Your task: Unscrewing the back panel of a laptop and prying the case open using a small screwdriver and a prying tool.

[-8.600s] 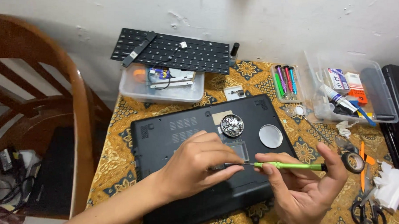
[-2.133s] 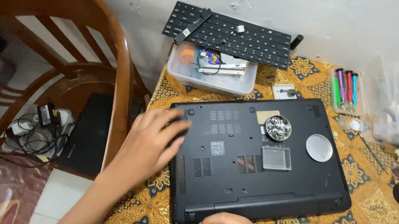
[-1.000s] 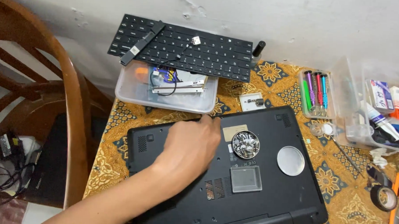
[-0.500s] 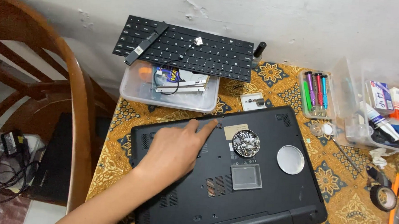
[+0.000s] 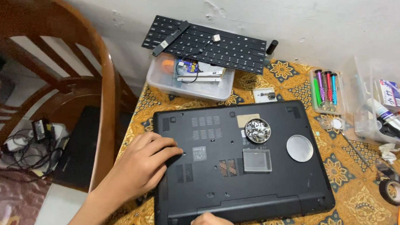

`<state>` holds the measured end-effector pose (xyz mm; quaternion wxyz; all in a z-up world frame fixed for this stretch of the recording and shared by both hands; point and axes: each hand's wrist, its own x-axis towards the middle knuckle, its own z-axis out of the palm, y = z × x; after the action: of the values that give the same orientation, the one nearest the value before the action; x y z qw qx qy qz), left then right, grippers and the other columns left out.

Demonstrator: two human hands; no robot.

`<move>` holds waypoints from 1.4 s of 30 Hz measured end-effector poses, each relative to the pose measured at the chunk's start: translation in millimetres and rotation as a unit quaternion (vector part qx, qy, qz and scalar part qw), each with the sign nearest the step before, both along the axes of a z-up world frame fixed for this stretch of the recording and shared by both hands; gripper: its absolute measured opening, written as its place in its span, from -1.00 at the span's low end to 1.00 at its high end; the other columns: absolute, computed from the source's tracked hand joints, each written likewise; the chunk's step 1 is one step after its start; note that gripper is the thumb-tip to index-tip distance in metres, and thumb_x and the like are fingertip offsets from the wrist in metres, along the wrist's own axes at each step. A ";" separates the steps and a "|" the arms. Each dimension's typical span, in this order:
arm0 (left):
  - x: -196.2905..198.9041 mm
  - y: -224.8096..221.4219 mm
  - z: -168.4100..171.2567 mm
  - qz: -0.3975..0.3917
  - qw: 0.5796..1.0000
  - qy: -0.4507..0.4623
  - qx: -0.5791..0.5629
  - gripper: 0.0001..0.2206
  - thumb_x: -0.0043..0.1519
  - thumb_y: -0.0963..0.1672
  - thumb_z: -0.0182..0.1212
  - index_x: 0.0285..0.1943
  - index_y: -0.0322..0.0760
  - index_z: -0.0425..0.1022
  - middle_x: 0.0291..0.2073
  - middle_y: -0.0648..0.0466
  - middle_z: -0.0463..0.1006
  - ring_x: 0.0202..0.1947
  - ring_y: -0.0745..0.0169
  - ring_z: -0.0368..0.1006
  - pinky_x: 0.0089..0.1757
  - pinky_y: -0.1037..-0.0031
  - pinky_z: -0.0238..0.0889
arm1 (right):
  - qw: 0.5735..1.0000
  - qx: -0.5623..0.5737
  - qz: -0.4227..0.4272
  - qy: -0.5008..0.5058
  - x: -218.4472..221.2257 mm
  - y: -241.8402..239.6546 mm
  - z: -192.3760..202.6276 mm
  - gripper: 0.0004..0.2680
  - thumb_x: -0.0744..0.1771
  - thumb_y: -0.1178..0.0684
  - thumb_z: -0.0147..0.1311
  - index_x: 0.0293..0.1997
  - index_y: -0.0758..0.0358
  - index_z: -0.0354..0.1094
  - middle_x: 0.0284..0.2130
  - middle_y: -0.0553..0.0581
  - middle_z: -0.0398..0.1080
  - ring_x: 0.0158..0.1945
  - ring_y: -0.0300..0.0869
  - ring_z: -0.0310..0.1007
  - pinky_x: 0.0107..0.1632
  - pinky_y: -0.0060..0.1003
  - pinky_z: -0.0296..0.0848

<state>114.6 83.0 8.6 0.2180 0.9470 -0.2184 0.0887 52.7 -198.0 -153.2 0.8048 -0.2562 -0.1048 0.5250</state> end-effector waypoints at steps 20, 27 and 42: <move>-6.9 -48.0 -4.1 -0.028 0.992 -0.100 0.074 -0.46 0.18 -0.36 0.00 0.29 0.02 0.45 0.15 -0.14 0.35 -0.03 -0.16 0.24 -0.07 0.05 0.24 | 0.710 -0.214 -0.139 -0.657 25.9 5.0 165.1 -0.76 0.39 -0.10 0.05 -0.13 0.32 0.46 -0.33 0.21 0.47 -0.29 -0.06 0.52 -0.19 -0.20 0.50; -4.7 -55.5 3.3 -0.026 0.981 -0.127 0.146 -0.48 0.18 -0.31 0.05 0.30 0.07 0.40 0.17 -0.14 0.32 0.04 -0.23 0.22 0.05 0.06 0.18 | 0.684 -0.155 -0.115 -0.704 34.5 1.8 151.7 -0.66 0.43 -0.20 0.01 0.06 0.36 0.42 -0.11 0.34 0.50 -0.10 0.07 0.62 -0.07 -0.11 0.56; 25.4 -73.9 17.6 -0.108 0.987 -0.075 0.088 -0.57 0.20 -0.30 0.10 0.23 -0.04 0.39 0.22 -0.21 0.34 0.06 -0.23 0.30 0.02 0.02 0.31 | 0.672 -0.280 -0.249 -0.639 19.6 19.9 178.6 -0.93 0.27 0.17 0.32 -0.31 0.32 0.53 -0.50 0.11 0.56 -0.50 -0.23 0.51 -0.40 -0.38 0.50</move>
<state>140.0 9.1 26.2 0.1249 0.9241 -0.3421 0.1155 72.4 -178.0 25.4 0.5328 -0.7592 -0.3732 0.0177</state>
